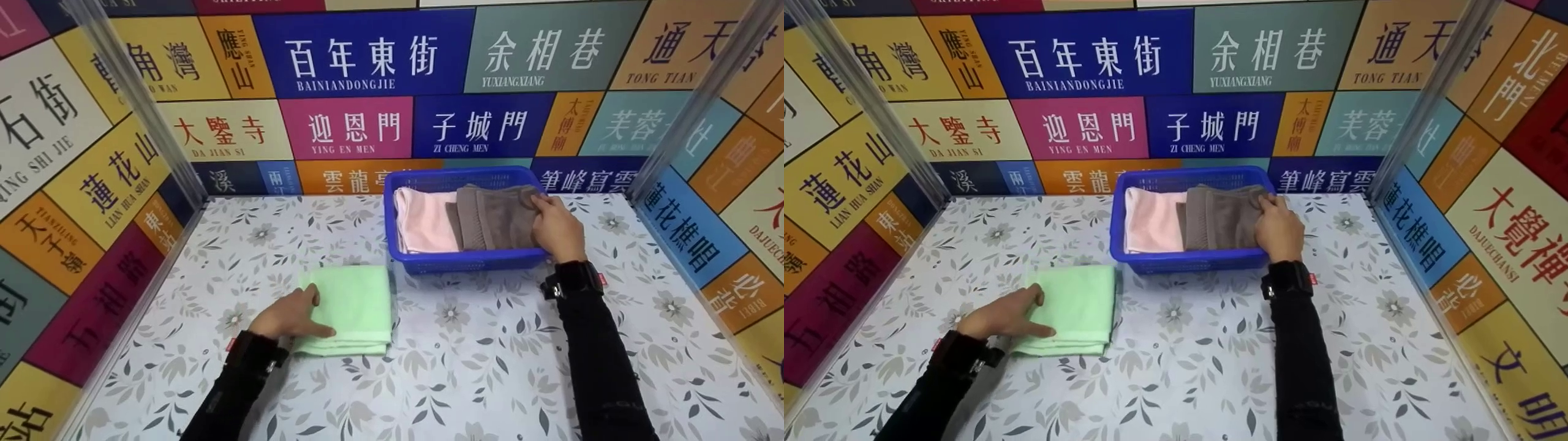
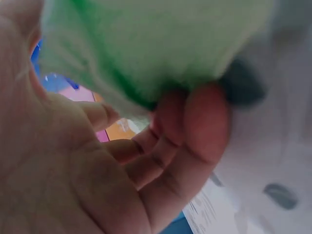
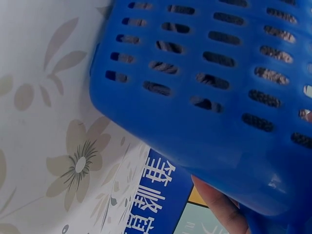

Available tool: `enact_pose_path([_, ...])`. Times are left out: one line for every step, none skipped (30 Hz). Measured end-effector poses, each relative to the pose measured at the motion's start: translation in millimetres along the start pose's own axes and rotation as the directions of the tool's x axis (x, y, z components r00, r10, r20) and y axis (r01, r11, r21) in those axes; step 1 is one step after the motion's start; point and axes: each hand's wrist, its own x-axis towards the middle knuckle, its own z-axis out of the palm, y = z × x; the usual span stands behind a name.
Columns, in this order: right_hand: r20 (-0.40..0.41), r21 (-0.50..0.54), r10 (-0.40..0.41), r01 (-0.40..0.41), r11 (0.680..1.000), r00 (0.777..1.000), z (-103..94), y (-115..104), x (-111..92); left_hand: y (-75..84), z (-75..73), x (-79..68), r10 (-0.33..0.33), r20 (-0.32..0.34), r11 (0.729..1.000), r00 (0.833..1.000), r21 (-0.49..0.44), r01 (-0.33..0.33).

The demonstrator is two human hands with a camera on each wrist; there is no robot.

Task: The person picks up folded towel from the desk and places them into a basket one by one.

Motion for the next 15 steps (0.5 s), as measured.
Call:
enact_pose_path([0.001,-0.001,0.0,0.0,1.0,1.0,-0.2,-0.1,0.6,1.1,2.1,-3.1,0.004,0.006,1.0,1.0,0.005,-0.004])
enact_pose_path([0.002,-0.001,0.0,0.0,1.0,1.0,-0.2,-0.2,1.2,2.3,3.7,-5.9,0.005,0.01,1.0,1.0,0.007,-0.005])
enact_pose_path([0.001,-0.001,-0.001,0.001,1.0,1.0,0.0,-0.1,1.7,3.2,4.8,-8.0,0.005,0.012,1.0,1.0,0.009,-0.005])
enact_pose_path([0.0,-0.001,-0.003,0.003,1.0,1.0,0.2,-0.3,2.0,4.0,5.7,-9.7,0.006,0.011,1.0,1.0,0.011,-0.006])
enact_pose_path([-0.001,0.0,-0.003,0.003,1.0,1.0,0.5,-0.6,2.0,4.4,6.2,-10.7,0.005,0.011,1.0,1.0,0.014,-0.005])
enact_pose_path([-0.001,-0.001,-0.005,0.005,1.0,1.0,0.8,-0.8,2.0,4.7,6.6,-11.1,0.004,0.01,1.0,1.0,0.018,-0.004])
enact_pose_path([0.0,-0.001,-0.006,0.006,1.0,1.0,1.0,-1.2,1.8,5.1,6.5,-11.4,0.003,0.009,1.0,1.0,0.02,-0.003])
enact_pose_path([0.001,-0.002,-0.005,0.005,1.0,1.0,1.2,-1.2,1.4,5.3,6.4,-11.4,0.001,0.01,1.0,1.0,0.017,-0.001])
enact_pose_path([0.001,-0.002,-0.003,0.003,1.0,1.0,1.2,-1.2,1.0,5.4,6.2,-11.1,0.0,0.011,1.0,1.0,0.015,0.0])
enact_pose_path([0.002,-0.002,-0.002,0.002,1.0,1.0,1.1,-1.0,0.7,5.7,6.0,-11.0,0.0,0.013,1.0,1.0,0.014,0.0])
enact_pose_path([0.001,0.0,0.0,0.0,1.0,1.0,0.7,-0.8,0.5,6.0,5.9,-10.8,-0.002,0.015,1.0,1.0,0.012,0.002])
enact_pose_path([0.001,0.001,0.001,-0.001,1.0,1.0,0.1,-0.8,0.3,6.7,5.8,-10.6,-0.003,0.018,1.0,1.0,0.01,0.003])
enact_pose_path([0.0,0.001,0.002,-0.002,1.0,1.0,-0.6,-0.6,0.1,7.4,5.8,-10.3,-0.004,0.02,1.0,1.0,0.005,0.004])
enact_pose_path([-0.002,0.002,0.001,-0.001,1.0,1.0,-1.2,-0.3,-0.1,8.4,5.9,-10.1,-0.005,0.022,1.0,1.0,0.0,0.005])
enact_pose_path([-0.006,0.002,0.001,-0.001,1.0,1.0,-1.9,-0.1,-0.3,9.8,6.4,-9.7,-0.004,0.022,1.0,1.0,-0.003,0.004])
